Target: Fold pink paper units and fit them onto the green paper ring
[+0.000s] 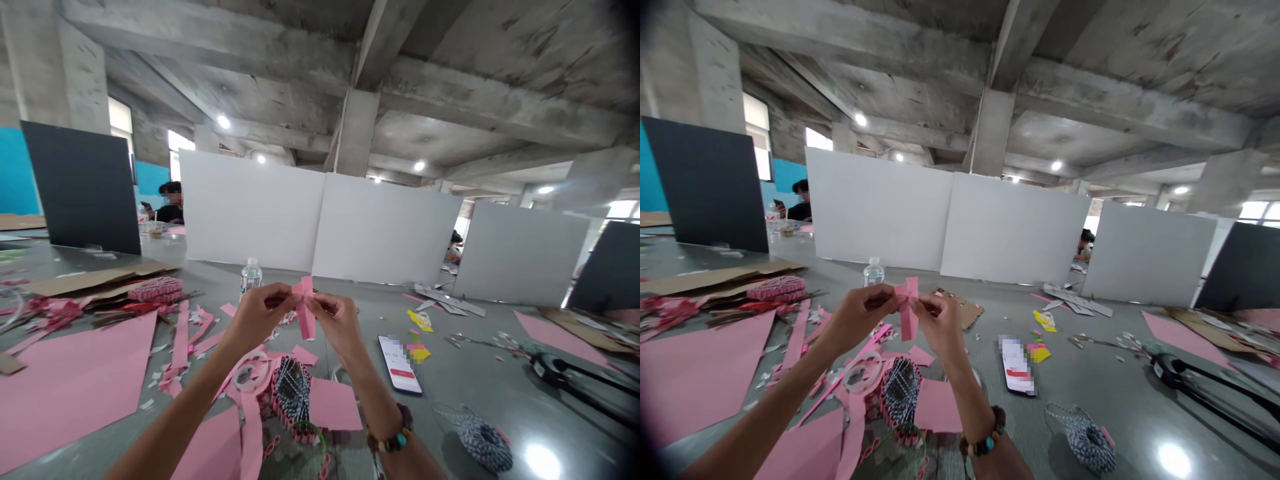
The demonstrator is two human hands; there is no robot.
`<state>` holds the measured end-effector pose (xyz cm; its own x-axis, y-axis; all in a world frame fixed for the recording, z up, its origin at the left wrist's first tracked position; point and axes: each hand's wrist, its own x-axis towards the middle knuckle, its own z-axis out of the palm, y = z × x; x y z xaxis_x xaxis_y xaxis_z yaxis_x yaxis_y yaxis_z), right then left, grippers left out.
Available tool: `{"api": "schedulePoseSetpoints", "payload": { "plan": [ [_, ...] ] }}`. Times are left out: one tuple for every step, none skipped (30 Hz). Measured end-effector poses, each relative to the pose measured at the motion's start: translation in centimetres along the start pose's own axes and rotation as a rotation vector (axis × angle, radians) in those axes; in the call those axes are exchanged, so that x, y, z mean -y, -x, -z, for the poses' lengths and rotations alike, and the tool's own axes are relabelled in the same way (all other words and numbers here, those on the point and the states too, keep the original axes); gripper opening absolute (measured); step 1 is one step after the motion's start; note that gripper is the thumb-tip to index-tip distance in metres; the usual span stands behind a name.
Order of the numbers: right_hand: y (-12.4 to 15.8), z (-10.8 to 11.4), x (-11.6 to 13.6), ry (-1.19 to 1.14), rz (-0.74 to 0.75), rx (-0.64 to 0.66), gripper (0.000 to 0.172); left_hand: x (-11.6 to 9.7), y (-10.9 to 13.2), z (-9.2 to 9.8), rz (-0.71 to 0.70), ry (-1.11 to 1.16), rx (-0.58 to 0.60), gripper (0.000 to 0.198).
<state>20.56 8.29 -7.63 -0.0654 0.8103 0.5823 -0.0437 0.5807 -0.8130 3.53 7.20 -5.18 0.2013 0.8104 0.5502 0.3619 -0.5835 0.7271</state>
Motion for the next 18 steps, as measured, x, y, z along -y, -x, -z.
{"api": "schedulePoseSetpoints", "payload": {
  "plan": [
    [-0.02, 0.08, 0.05, 0.014, 0.011, -0.002, 0.035, -0.03, 0.01, 0.02, 0.004, 0.003, 0.012, 0.023],
    [-0.04, 0.13, 0.06, 0.023, 0.018, -0.005, 0.035, -0.05, 0.03, 0.01, 0.007, 0.004, 0.025, 0.023],
    [-0.06, 0.13, 0.04, 0.025, 0.022, -0.009, 0.036, -0.06, 0.05, -0.01, 0.009, 0.006, 0.034, 0.024],
    [-0.08, 0.10, -0.03, 0.022, 0.021, -0.012, 0.037, -0.03, 0.07, -0.06, 0.009, 0.007, 0.038, 0.024],
    [-0.10, 0.03, -0.13, 0.014, 0.017, -0.014, 0.038, 0.02, 0.07, -0.11, 0.008, 0.011, 0.039, 0.025],
    [-0.11, -0.06, -0.26, 0.002, 0.009, -0.015, 0.039, 0.10, 0.05, -0.17, 0.006, 0.017, 0.037, 0.025],
    [-0.12, -0.16, -0.39, -0.012, -0.002, -0.013, 0.040, 0.22, 0.03, -0.23, 0.004, 0.026, 0.037, 0.025],
    [-0.12, -0.26, -0.52, -0.027, -0.014, -0.009, 0.041, 0.35, -0.02, -0.28, 0.002, 0.034, 0.040, 0.025],
    [-0.11, -0.34, -0.63, -0.041, -0.025, -0.003, 0.042, 0.49, -0.06, -0.31, 0.001, 0.042, 0.045, 0.026],
    [-0.10, -0.41, -0.72, -0.053, -0.033, 0.003, 0.043, 0.62, -0.10, -0.34, 0.002, 0.048, 0.051, 0.027],
    [-0.08, -0.44, -0.76, -0.060, -0.038, 0.009, 0.043, 0.72, -0.13, -0.35, 0.002, 0.052, 0.056, 0.028],
    [-0.07, -0.45, -0.77, -0.062, -0.039, 0.009, 0.043, 0.76, -0.14, -0.35, 0.004, 0.053, 0.060, 0.028],
    [-0.06, -0.43, -0.74, -0.059, -0.036, 0.005, 0.041, 0.74, -0.13, -0.35, 0.007, 0.050, 0.059, 0.028],
    [-0.05, -0.38, -0.67, -0.050, -0.030, -0.003, 0.039, 0.66, -0.09, -0.35, 0.009, 0.044, 0.056, 0.028],
    [-0.05, -0.31, -0.58, -0.037, -0.021, -0.013, 0.037, 0.53, -0.03, -0.36, 0.012, 0.036, 0.049, 0.027],
    [-0.04, -0.23, -0.47, -0.023, -0.012, -0.024, 0.035, 0.36, 0.04, -0.36, 0.014, 0.027, 0.040, 0.027],
    [-0.04, -0.16, -0.38, -0.011, -0.005, -0.033, 0.034, 0.19, 0.10, -0.37, 0.016, 0.018, 0.031, 0.026],
    [-0.04, -0.10, -0.31, -0.004, 0.000, -0.039, 0.034, 0.03, 0.15, -0.38, 0.017, 0.011, 0.023, 0.025]
  ]
}}
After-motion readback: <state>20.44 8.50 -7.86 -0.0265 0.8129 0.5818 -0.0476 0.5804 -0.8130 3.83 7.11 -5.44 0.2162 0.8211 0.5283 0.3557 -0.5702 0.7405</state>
